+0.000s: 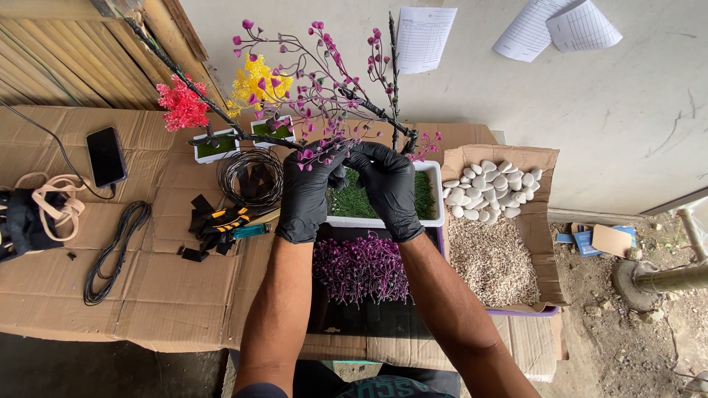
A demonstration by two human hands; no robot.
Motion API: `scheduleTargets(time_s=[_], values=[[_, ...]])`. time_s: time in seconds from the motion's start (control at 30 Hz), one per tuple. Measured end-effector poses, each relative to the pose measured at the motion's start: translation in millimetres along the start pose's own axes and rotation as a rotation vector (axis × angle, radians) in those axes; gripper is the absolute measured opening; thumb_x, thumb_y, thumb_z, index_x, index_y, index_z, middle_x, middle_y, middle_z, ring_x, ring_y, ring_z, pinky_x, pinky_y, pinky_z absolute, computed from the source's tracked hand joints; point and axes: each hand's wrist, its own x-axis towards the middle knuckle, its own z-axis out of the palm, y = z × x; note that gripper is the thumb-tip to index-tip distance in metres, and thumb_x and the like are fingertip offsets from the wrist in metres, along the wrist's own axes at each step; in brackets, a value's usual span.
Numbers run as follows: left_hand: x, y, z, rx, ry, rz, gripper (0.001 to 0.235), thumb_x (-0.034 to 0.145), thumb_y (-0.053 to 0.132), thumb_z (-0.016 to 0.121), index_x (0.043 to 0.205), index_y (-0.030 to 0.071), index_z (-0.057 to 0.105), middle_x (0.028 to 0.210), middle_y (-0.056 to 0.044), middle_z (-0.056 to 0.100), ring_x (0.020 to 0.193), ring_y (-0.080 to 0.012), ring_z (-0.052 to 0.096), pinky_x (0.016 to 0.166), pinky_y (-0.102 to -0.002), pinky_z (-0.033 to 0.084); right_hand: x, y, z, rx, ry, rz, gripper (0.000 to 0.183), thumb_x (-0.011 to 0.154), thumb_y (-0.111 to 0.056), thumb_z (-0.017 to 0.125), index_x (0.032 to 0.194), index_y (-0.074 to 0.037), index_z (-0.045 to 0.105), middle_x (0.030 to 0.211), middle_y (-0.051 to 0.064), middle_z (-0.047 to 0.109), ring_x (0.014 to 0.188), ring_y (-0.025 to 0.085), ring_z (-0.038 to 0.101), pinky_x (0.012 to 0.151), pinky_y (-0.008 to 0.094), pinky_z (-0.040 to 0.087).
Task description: The person assembles a miniature bonsai tree by attaching small purple artificial flowers to the branches of a black wire tree in a white rectangular pot. The person repeatedly picks up flower pieces from a tray and secures them onto the branches, gradually increasing the floral coverage.
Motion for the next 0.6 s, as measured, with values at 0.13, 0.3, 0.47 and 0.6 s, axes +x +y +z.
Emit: scheduleTargets(time_s=[0.13,0.3,0.47,0.6], values=[[-1,-1,-3,0.009,-0.017,-0.041,0.017,0.084,0.019,0.076,0.09,0.004,0.08,0.078,-0.012,0.075,0.066,-0.0267,0.07,0.061,-0.039,0.057,2,7,-1,-0.008,-0.002,0.018,0.009,0.089,-0.009,0.083,0.097,-0.005,0.08,0.077,0.012,0.074,0.046,0.012,0.057,0.05,0.028,0.051],[-1,2,-5,0.019,-0.032,-0.075,0.016,0.084,0.019,0.076,0.089,0.004,0.08,0.079,-0.013,0.076,0.068,-0.0278,0.072,0.062,-0.04,0.059,3,12,-1,0.027,0.011,0.015,0.011,0.087,-0.006,0.084,0.096,-0.004,0.08,0.073,0.014,0.072,0.045,0.012,0.056,0.046,0.026,0.049],[1,7,-7,0.031,-0.057,-0.121,0.015,0.084,0.019,0.076,0.088,0.005,0.08,0.081,-0.014,0.078,0.069,-0.0293,0.074,0.064,-0.041,0.061,0,4,2,0.013,0.006,0.011,0.009,0.087,-0.006,0.083,0.095,-0.005,0.08,0.075,0.015,0.074,0.046,0.013,0.058,0.047,0.027,0.051],[0,7,-10,0.032,-0.073,-0.143,0.015,0.084,0.019,0.076,0.088,0.005,0.08,0.082,-0.014,0.079,0.07,-0.03,0.075,0.065,-0.042,0.062,-4,-12,0,0.017,-0.001,0.02,0.008,0.088,-0.006,0.083,0.095,-0.005,0.08,0.077,0.016,0.074,0.046,0.014,0.059,0.048,0.028,0.052]])
